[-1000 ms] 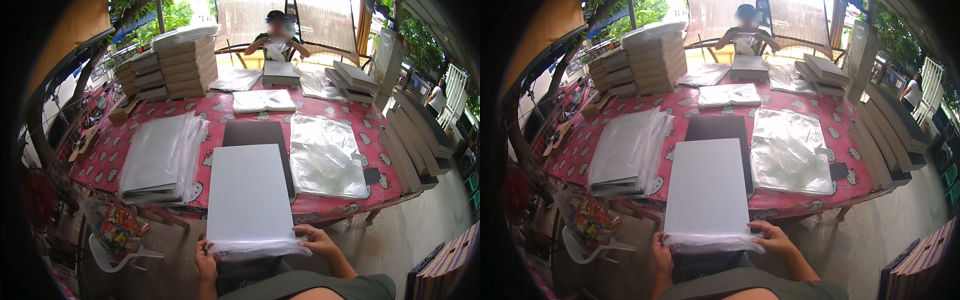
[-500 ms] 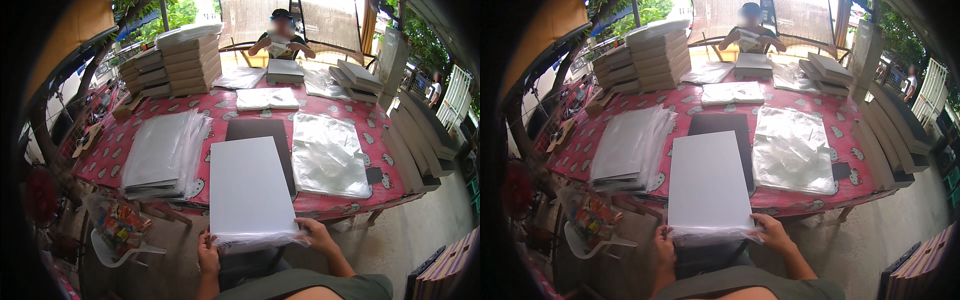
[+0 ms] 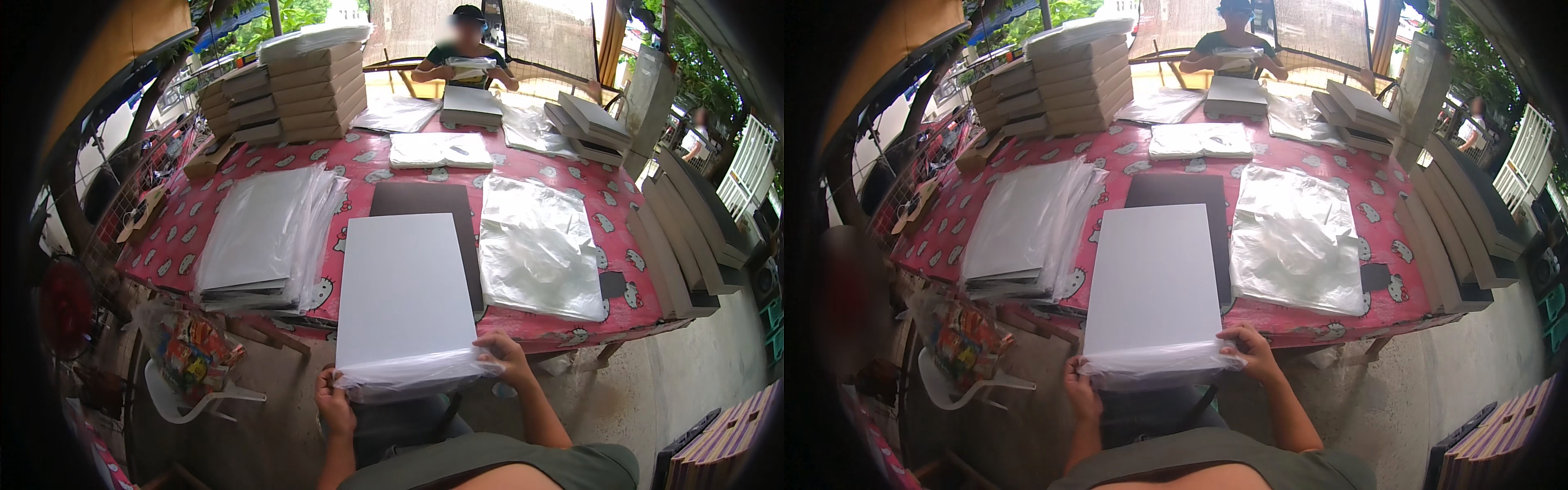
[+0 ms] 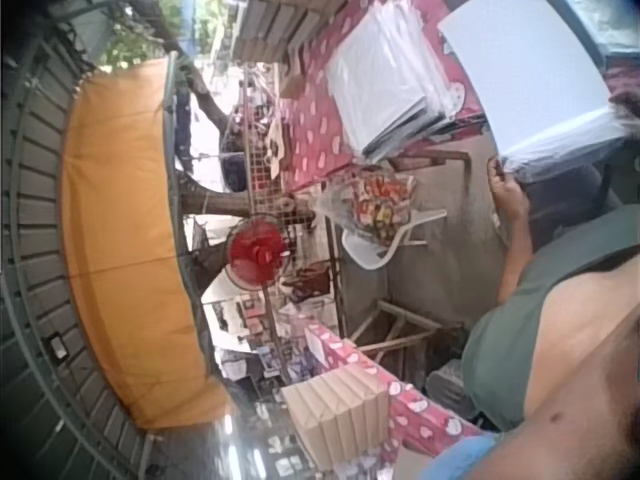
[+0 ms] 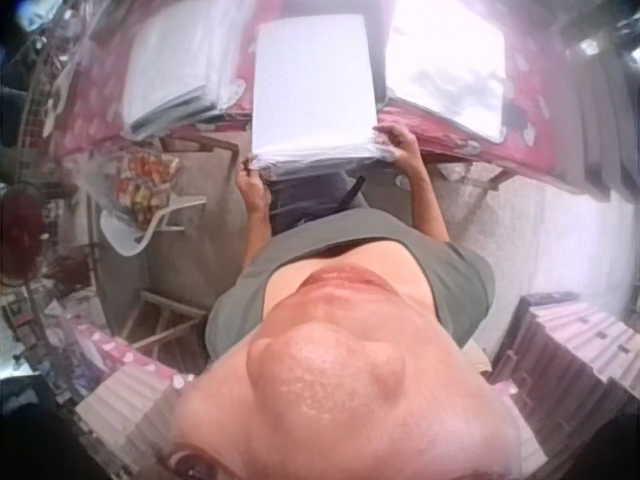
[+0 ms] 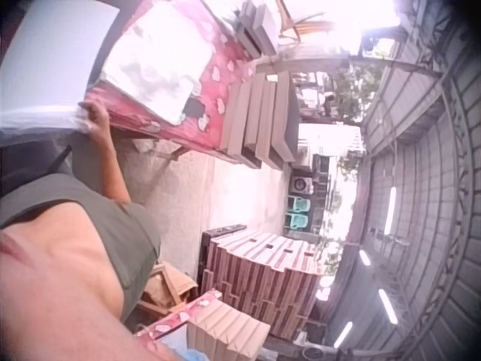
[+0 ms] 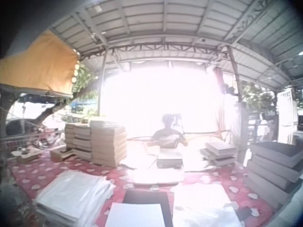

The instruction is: The person slides folders into plastic bags by hand and places them in a stack on a table.

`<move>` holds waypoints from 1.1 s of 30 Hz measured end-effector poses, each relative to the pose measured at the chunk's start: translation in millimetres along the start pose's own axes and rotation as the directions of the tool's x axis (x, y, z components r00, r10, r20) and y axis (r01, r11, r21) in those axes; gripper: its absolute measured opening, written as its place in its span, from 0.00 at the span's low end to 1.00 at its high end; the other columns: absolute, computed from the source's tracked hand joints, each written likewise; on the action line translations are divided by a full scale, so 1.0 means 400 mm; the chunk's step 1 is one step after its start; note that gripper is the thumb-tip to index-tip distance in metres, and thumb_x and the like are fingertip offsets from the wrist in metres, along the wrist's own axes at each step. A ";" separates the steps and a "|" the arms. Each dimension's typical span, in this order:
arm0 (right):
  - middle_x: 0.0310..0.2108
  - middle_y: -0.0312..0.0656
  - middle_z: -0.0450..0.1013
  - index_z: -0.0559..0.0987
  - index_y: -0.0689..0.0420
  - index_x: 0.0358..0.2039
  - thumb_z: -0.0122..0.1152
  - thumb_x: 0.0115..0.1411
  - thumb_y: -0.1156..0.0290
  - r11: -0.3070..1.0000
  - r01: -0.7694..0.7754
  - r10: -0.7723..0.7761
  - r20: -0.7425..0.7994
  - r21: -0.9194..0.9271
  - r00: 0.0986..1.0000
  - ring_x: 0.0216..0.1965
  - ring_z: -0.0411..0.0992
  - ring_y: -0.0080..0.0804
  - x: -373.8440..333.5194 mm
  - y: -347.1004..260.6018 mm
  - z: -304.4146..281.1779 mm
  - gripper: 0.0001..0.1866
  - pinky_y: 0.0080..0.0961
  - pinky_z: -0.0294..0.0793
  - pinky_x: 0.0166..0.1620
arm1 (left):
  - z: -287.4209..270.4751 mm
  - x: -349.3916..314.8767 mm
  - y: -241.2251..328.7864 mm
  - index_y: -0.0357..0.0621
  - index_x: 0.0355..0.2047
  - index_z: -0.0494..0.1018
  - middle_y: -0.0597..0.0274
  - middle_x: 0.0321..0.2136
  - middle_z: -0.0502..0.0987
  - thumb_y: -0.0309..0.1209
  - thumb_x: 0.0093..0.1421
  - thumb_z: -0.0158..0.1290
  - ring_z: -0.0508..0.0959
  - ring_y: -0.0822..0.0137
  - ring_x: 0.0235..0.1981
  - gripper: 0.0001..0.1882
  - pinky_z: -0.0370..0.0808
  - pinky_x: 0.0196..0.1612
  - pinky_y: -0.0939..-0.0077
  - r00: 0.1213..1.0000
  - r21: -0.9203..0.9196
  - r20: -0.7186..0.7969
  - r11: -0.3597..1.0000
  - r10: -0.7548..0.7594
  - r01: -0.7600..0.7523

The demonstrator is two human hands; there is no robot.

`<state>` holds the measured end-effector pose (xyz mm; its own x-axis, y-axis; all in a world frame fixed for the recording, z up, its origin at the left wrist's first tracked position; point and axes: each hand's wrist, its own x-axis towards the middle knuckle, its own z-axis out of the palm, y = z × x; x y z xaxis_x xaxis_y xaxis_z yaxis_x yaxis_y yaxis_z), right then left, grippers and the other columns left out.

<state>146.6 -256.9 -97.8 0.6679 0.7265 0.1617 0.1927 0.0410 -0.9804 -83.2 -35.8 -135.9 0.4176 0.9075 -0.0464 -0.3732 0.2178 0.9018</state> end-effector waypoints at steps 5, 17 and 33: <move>0.38 0.38 0.66 0.75 0.60 0.38 0.53 0.50 0.82 0.998 -0.037 0.035 0.051 0.043 0.998 0.42 0.64 0.26 -0.022 -0.018 0.010 0.13 0.19 0.61 0.46 | 0.003 0.050 0.090 0.42 0.37 0.66 0.60 0.30 0.72 0.27 0.56 0.44 0.74 0.69 0.29 0.08 0.73 0.34 0.75 0.973 -0.200 0.212 0.971 -0.090 0.133; 0.26 0.41 0.72 0.77 0.58 0.30 0.61 0.46 0.69 0.620 0.384 -0.658 -0.187 -0.684 0.729 0.29 0.70 0.27 0.294 -0.353 -0.124 0.10 0.24 0.68 0.30 | 0.297 0.225 0.467 0.33 0.43 0.64 0.55 0.36 0.72 0.28 0.55 0.43 0.74 0.66 0.35 0.15 0.71 0.40 0.75 0.854 -0.378 0.296 0.873 0.428 -0.307; 0.22 0.34 0.68 0.73 0.64 0.27 0.51 0.56 0.68 0.928 0.287 -0.315 -0.091 -0.238 0.945 0.28 0.65 0.20 0.611 -0.118 -0.104 0.11 0.17 0.63 0.34 | 0.271 0.601 0.289 0.40 0.26 0.71 0.68 0.20 0.71 0.33 0.48 0.60 0.67 0.80 0.23 0.11 0.63 0.30 0.87 0.880 0.493 0.474 0.834 -0.021 -0.246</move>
<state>330.8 -109.9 -7.5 0.6356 0.6111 0.4718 0.5413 0.0829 -0.8367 63.7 168.5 3.7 0.7678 0.6243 0.1440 -0.0054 -0.2184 0.9758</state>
